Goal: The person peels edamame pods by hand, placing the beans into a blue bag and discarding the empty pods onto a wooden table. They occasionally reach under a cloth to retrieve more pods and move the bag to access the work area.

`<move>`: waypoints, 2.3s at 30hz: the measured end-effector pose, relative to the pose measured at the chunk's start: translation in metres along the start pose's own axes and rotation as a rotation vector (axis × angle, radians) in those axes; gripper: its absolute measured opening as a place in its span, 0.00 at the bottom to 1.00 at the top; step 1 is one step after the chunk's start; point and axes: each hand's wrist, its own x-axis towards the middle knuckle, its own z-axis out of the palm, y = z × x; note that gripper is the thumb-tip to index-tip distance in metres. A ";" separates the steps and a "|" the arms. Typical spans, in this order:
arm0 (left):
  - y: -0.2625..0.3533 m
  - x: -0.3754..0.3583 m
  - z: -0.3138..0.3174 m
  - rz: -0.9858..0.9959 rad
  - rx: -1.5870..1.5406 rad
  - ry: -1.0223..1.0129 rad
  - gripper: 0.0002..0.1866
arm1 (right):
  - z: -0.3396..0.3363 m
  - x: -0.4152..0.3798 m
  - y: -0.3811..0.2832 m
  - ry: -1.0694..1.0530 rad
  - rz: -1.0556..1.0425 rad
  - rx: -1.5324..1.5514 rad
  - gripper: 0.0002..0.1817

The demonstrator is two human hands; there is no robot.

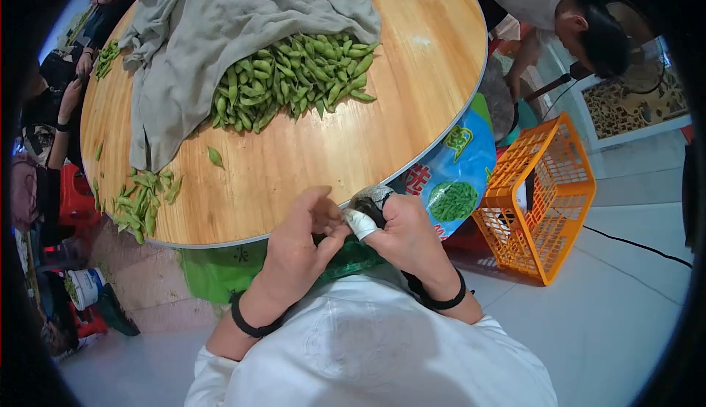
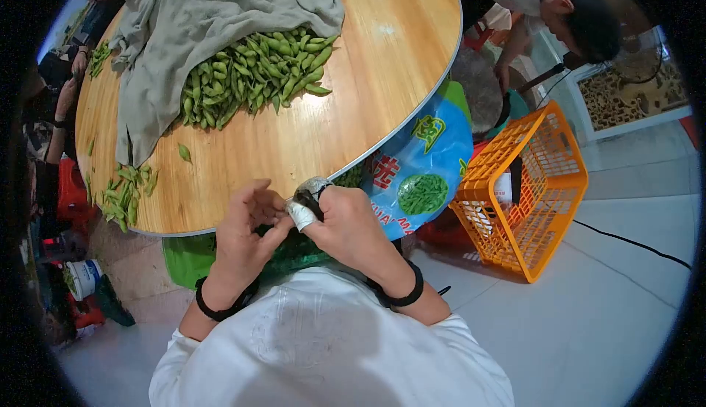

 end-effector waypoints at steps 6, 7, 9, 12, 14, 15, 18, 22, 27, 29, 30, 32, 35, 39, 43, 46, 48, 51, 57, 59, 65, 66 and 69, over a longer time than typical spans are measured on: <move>-0.011 0.001 0.002 -0.016 -0.116 -0.042 0.16 | -0.003 0.003 0.006 -0.073 0.189 0.311 0.08; -0.011 0.002 0.001 -0.022 -0.118 -0.053 0.16 | -0.004 0.003 0.009 -0.143 0.293 0.452 0.08; -0.009 0.004 0.000 0.035 -0.045 -0.081 0.11 | -0.006 0.002 0.017 -0.257 0.468 0.660 0.11; -0.006 0.001 0.007 -0.063 -0.095 -0.061 0.10 | -0.008 -0.001 0.015 -0.246 0.421 0.620 0.12; -0.006 -0.001 0.009 -0.072 -0.118 -0.076 0.10 | -0.010 -0.003 0.019 -0.262 0.418 0.576 0.08; -0.007 -0.001 0.011 -0.072 -0.136 -0.068 0.10 | -0.012 -0.003 0.017 -0.278 0.424 0.600 0.08; -0.005 -0.001 0.014 -0.174 -0.300 -0.087 0.09 | -0.018 -0.005 0.020 -0.315 0.365 0.682 0.11; 0.002 0.004 0.017 -0.274 -0.546 -0.143 0.08 | -0.030 -0.008 0.023 -0.341 0.510 0.724 0.10; -0.007 0.007 0.012 -0.120 -0.058 -0.234 0.09 | -0.049 -0.013 0.040 -0.028 0.209 0.119 0.07; -0.004 0.005 0.013 0.107 0.331 -0.321 0.13 | -0.060 -0.017 0.035 0.033 0.164 0.015 0.07; 0.000 0.003 0.017 0.109 0.331 -0.329 0.13 | -0.060 -0.018 0.034 0.039 0.168 0.018 0.07; 0.007 -0.001 0.026 -0.225 -0.054 -0.205 0.13 | -0.052 -0.021 0.031 0.187 0.045 0.080 0.11; 0.008 0.001 0.028 -0.379 -0.443 -0.257 0.14 | -0.036 -0.025 0.027 0.085 0.010 0.041 0.10; 0.007 -0.001 0.018 -0.302 -0.224 -0.219 0.12 | -0.033 -0.028 0.023 -0.016 -0.006 -0.005 0.09; 0.014 -0.001 -0.026 -0.167 0.048 0.150 0.11 | -0.065 -0.033 0.027 0.160 -0.038 0.154 0.13; 0.001 0.005 -0.076 -0.146 0.311 0.354 0.13 | -0.087 -0.045 0.043 0.299 0.076 0.245 0.10; 0.011 0.017 -0.085 0.109 0.798 0.419 0.14 | -0.099 -0.052 0.046 0.260 0.172 0.148 0.11; 0.045 0.002 -0.056 0.280 0.692 0.011 0.11 | -0.103 -0.062 0.061 0.160 0.244 0.056 0.11; 0.004 0.008 0.041 0.185 0.268 -0.859 0.21 | -0.098 -0.064 0.057 -0.085 0.467 0.244 0.11; -0.010 0.013 0.049 0.171 0.362 -0.852 0.24 | -0.094 -0.066 0.064 -0.129 0.509 0.334 0.12; -0.036 0.020 0.052 -0.318 0.246 -0.788 0.26 | -0.079 -0.060 0.086 -0.076 0.237 0.310 0.10; -0.039 0.019 0.052 -0.326 0.247 -0.785 0.26 | -0.080 -0.058 0.082 -0.134 0.336 0.345 0.10; -0.049 0.015 0.051 -0.393 0.220 -0.723 0.24 | -0.091 -0.051 0.064 -0.378 0.331 0.283 0.11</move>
